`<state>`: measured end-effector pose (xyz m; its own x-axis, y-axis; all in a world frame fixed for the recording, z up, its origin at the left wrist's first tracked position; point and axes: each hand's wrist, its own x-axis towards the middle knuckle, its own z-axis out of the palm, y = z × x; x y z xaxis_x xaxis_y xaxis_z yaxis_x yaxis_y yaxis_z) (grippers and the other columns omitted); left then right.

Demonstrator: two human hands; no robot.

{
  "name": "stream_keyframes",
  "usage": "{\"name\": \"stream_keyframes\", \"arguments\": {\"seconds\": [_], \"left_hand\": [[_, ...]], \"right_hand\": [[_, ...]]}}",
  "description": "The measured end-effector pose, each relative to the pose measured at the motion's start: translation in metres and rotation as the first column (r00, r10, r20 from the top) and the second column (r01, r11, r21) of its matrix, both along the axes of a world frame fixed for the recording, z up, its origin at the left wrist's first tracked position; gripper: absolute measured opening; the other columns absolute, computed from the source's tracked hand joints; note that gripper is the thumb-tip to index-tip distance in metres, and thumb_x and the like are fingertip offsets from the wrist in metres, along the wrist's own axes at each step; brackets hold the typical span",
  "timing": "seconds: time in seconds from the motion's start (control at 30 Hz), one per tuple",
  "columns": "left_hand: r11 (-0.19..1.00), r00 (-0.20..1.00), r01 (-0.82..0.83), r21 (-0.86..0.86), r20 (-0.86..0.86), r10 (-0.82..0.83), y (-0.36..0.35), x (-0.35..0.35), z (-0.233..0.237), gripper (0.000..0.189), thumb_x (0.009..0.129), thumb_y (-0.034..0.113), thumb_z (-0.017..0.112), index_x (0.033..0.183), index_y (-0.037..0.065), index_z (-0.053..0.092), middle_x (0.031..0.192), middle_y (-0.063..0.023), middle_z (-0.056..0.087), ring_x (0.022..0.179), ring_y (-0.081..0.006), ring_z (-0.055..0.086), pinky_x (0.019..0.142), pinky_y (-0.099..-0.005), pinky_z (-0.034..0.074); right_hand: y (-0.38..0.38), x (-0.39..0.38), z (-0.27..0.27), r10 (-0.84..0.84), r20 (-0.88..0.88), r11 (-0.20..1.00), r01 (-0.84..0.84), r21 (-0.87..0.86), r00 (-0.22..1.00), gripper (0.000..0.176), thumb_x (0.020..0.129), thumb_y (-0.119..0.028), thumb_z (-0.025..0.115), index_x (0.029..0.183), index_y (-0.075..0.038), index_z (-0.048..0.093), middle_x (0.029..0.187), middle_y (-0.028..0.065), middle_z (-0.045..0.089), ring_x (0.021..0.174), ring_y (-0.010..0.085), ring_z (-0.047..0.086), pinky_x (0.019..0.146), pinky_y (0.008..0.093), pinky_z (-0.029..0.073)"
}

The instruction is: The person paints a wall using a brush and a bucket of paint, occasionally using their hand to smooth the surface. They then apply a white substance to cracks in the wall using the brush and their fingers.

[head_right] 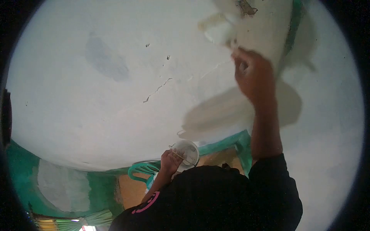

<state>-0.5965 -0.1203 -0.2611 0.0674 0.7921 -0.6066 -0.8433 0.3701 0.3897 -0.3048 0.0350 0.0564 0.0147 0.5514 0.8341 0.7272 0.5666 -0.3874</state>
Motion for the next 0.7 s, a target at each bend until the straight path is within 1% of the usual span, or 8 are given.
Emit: {"name": "stream_keyframes", "arguments": {"seconds": [0.03, 0.2, 0.23, 0.3, 0.43, 0.5, 0.6, 0.7], "left_hand": [[0.999, 1.0, -0.025, -0.025, 0.012, 0.025, -0.003, -0.001, 0.003, 0.02, 0.085, 0.022, 0.049, 0.097, 0.006, 0.048, 0.095, -0.0063, 0.055, 0.105, -0.0285, 0.056, 0.094, -0.0411, 0.042], [0.998, 0.998, -0.034, -0.058, -0.053, 0.031, -0.012, -0.007, -0.004, 0.022, 0.083, 0.024, 0.051, 0.098, 0.008, 0.047, 0.095, -0.0053, 0.054, 0.106, -0.0288, 0.056, 0.093, -0.042, 0.041], [0.997, 0.998, -0.035, -0.071, -0.055, 0.032, -0.015, -0.008, -0.009, 0.022, 0.083, 0.024, 0.051, 0.098, 0.008, 0.047, 0.095, -0.0053, 0.054, 0.106, -0.0288, 0.056, 0.093, -0.042, 0.041], [0.996, 0.997, -0.036, -0.082, -0.077, 0.029, -0.01, -0.008, -0.01, 0.024, 0.083, 0.025, 0.052, 0.1, 0.009, 0.047, 0.095, -0.0044, 0.054, 0.104, -0.0284, 0.056, 0.091, -0.0423, 0.041], [0.991, 0.993, -0.029, -0.127, -0.12, 0.014, -0.001, -0.004, -0.008, 0.023, 0.082, 0.025, 0.051, 0.099, 0.009, 0.047, 0.094, -0.0039, 0.054, 0.101, -0.0274, 0.057, 0.091, -0.0422, 0.041], [0.994, 0.991, -0.041, -0.101, -0.128, 0.028, 0.003, -0.002, -0.004, 0.02, 0.083, 0.024, 0.05, 0.096, 0.01, 0.047, 0.093, -0.0038, 0.054, 0.099, -0.0268, 0.057, 0.089, -0.0416, 0.042], [0.99, 0.992, -0.088, -0.114, -0.101, 0.076, 0.004, 0.001, -0.003, 0.017, 0.083, 0.024, 0.049, 0.093, 0.01, 0.048, 0.09, -0.0036, 0.054, 0.098, -0.0267, 0.057, 0.088, -0.0413, 0.043], [0.993, 0.995, -0.101, -0.057, -0.034, 0.099, -0.001, -0.002, -0.028, 0.026, 0.083, 0.025, 0.051, 0.1, 0.005, 0.049, 0.097, -0.0072, 0.053, 0.102, -0.03, 0.054, 0.093, -0.0452, 0.041]], "right_hand": [[0.002, -0.002, -0.018, 0.017, 0.081, 1.0, -0.016, -0.007, 0.997, 0.016, 0.078, -0.001, 0.06, 0.093, 0.002, 0.065, 0.083, 0.0172, 0.065, 0.078, 0.0314, 0.063, 0.07, 0.0363, 0.05], [-0.025, -0.003, -0.076, 0.07, 0.007, 0.901, -0.06, -0.429, 0.998, 0.017, 0.078, -0.008, 0.062, 0.094, -0.002, 0.066, 0.079, 0.0162, 0.062, 0.075, 0.0341, 0.061, 0.067, 0.0384, 0.049], [-0.028, 0.001, -0.076, 0.071, 0.005, 0.895, -0.062, -0.441, 0.997, 0.017, 0.078, -0.008, 0.062, 0.094, -0.002, 0.066, 0.079, 0.0162, 0.062, 0.075, 0.0341, 0.061, 0.067, 0.0384, 0.049], [-0.034, 0.014, -0.062, 0.077, 0.164, 0.843, 0.024, -0.537, 0.984, 0.021, 0.081, -0.014, 0.061, 0.098, -0.002, 0.066, 0.083, 0.018, 0.063, 0.079, 0.0346, 0.061, 0.068, 0.0386, 0.049], [-0.029, 0.037, -0.012, 0.075, 0.308, 0.91, 0.062, -0.41, 0.949, 0.024, 0.083, -0.017, 0.059, 0.099, -0.001, 0.066, 0.088, 0.02, 0.064, 0.08, 0.0354, 0.062, 0.07, 0.0394, 0.049], [-0.019, 0.034, 0.017, 0.0, 0.229, 0.977, 0.049, -0.208, 0.973, 0.022, 0.083, -0.015, 0.059, 0.097, 0.001, 0.066, 0.091, 0.0209, 0.064, 0.078, 0.0351, 0.063, 0.07, 0.0375, 0.05], [-0.01, 0.032, 0.036, 0.012, 0.083, 0.975, 0.006, -0.222, 0.997, 0.019, 0.083, -0.012, 0.059, 0.095, 0.001, 0.067, 0.09, 0.0214, 0.064, 0.075, 0.0347, 0.064, 0.07, 0.0356, 0.05], [-0.002, 0.032, 0.008, 0.01, -0.005, 0.991, -0.011, -0.131, 1.0, 0.018, 0.084, -0.01, 0.059, 0.096, 0.001, 0.066, 0.087, 0.0206, 0.064, 0.073, 0.0325, 0.064, 0.067, 0.0344, 0.05]]}}
